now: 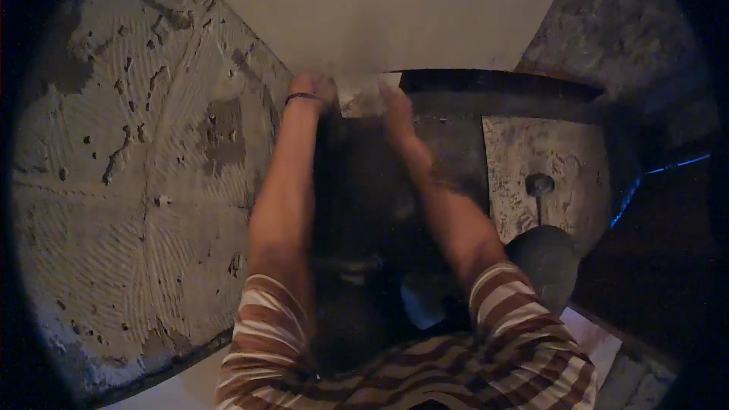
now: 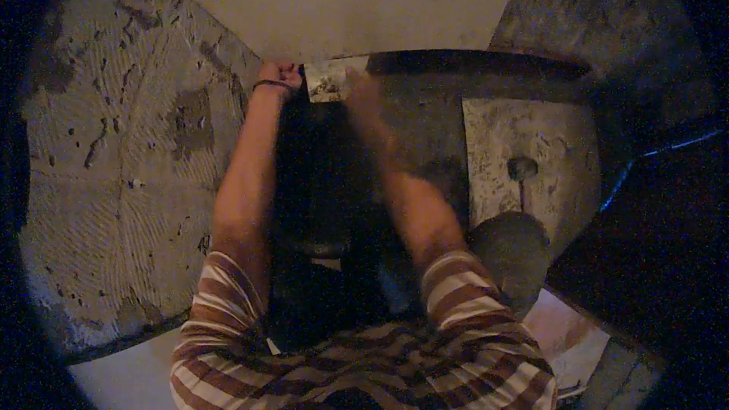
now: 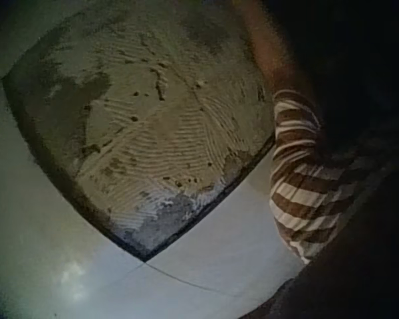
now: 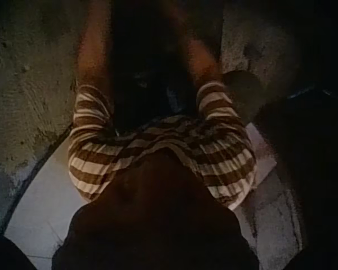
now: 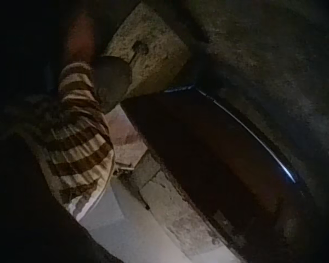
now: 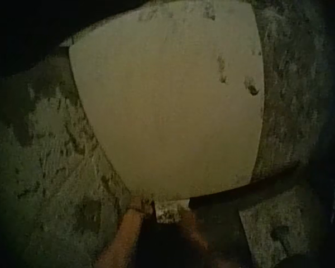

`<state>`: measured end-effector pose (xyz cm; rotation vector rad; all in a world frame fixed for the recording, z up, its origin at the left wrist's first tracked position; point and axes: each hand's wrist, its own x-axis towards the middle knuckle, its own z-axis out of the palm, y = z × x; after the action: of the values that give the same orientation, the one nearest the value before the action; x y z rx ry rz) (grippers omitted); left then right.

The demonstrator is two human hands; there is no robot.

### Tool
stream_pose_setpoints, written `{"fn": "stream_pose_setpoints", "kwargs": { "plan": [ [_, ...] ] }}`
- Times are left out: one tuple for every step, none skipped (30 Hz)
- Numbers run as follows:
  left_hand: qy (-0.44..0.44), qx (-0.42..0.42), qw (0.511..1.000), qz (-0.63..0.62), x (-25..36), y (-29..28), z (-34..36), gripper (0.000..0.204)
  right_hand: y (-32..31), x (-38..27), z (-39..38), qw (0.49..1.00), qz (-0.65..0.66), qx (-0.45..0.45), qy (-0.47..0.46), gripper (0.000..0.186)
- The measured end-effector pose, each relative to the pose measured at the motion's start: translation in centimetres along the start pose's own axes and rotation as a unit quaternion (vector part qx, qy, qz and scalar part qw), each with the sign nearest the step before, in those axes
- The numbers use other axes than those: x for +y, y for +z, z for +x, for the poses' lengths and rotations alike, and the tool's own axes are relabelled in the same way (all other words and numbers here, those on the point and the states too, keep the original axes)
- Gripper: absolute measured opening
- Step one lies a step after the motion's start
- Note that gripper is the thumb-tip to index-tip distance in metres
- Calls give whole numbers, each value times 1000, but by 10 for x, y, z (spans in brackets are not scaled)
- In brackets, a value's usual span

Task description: The person positions a tile onto a wall surface by hand, taps it into place with a rubber mallet, and inserts spacers between the tiles.

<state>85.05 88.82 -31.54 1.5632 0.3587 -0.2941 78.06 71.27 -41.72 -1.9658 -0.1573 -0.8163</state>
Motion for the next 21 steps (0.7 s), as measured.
{"fn": "stream_pose_setpoints", "kwargs": {
  "plan": [
    [-39,3,991,-125,1,9,0,20,4,6,-2,986,111,25,119,28],
    [-79,20,967,-242,-2,2,0,20,16,-2,-5,942,232,44,240,26],
    [-116,35,927,-356,-3,-4,2,19,24,-7,-9,940,237,43,241,26],
    [-112,43,928,-353,-4,-16,3,19,34,-16,-15,937,214,12,276,28],
    [-112,35,934,-337,-5,-30,3,17,38,-28,-16,932,190,-20,309,31],
    [-111,27,940,-321,-4,-43,3,15,49,-32,-19,930,198,-23,309,31],
    [-113,-10,938,-327,8,-7,7,15,35,10,-14,972,29,5,231,34],
    [-132,-80,932,-329,13,18,6,10,21,38,-8,978,-136,27,155,37],
    [-150,-125,925,-326,10,15,4,7,19,35,-7,978,-136,29,156,37],
    [-152,-117,926,-324,5,8,-1,7,20,19,-8,976,-69,20,208,39],
    [-151,-56,927,-339,1,4,-7,4,21,2,-8,966,0,10,257,41],
    [-148,9,924,-353,-5,-6,-12,2,20,-21,-10,950,69,-5,305,43],
    [-140,21,924,-355,-3,-22,-15,2,18,-46,-6,927,142,-19,345,45],
    [-137,3,925,-355,-2,-22,-13,3,12,-50,-1,901,202,-23,383,47],
    [-134,-13,925,-354,-1,-24,-11,5,9,-56,2,903,202,-24,379,47],
    [-130,-17,926,-354,1,-23,-7,5,8,-56,4,916,191,4,352,47],
    [-137,-10,927,-349,3,-24,-5,6,9,-57,6,927,182,30,326,48],
    [-148,-11,927,-345,7,-12,-4,8,6,-46,8,929,177,36,321,48],
    [-146,-18,927,-345,9,-1,-5,8,4,-36,12,909,231,50,344,47],
    [-129,12,948,-292,6,6,-9,10,2,-32,14,883,285,58,369,46],
    [-110,41,964,-237,4,13,-14,13,-3,-27,14,883,285,59,368,46]
  ]
}}
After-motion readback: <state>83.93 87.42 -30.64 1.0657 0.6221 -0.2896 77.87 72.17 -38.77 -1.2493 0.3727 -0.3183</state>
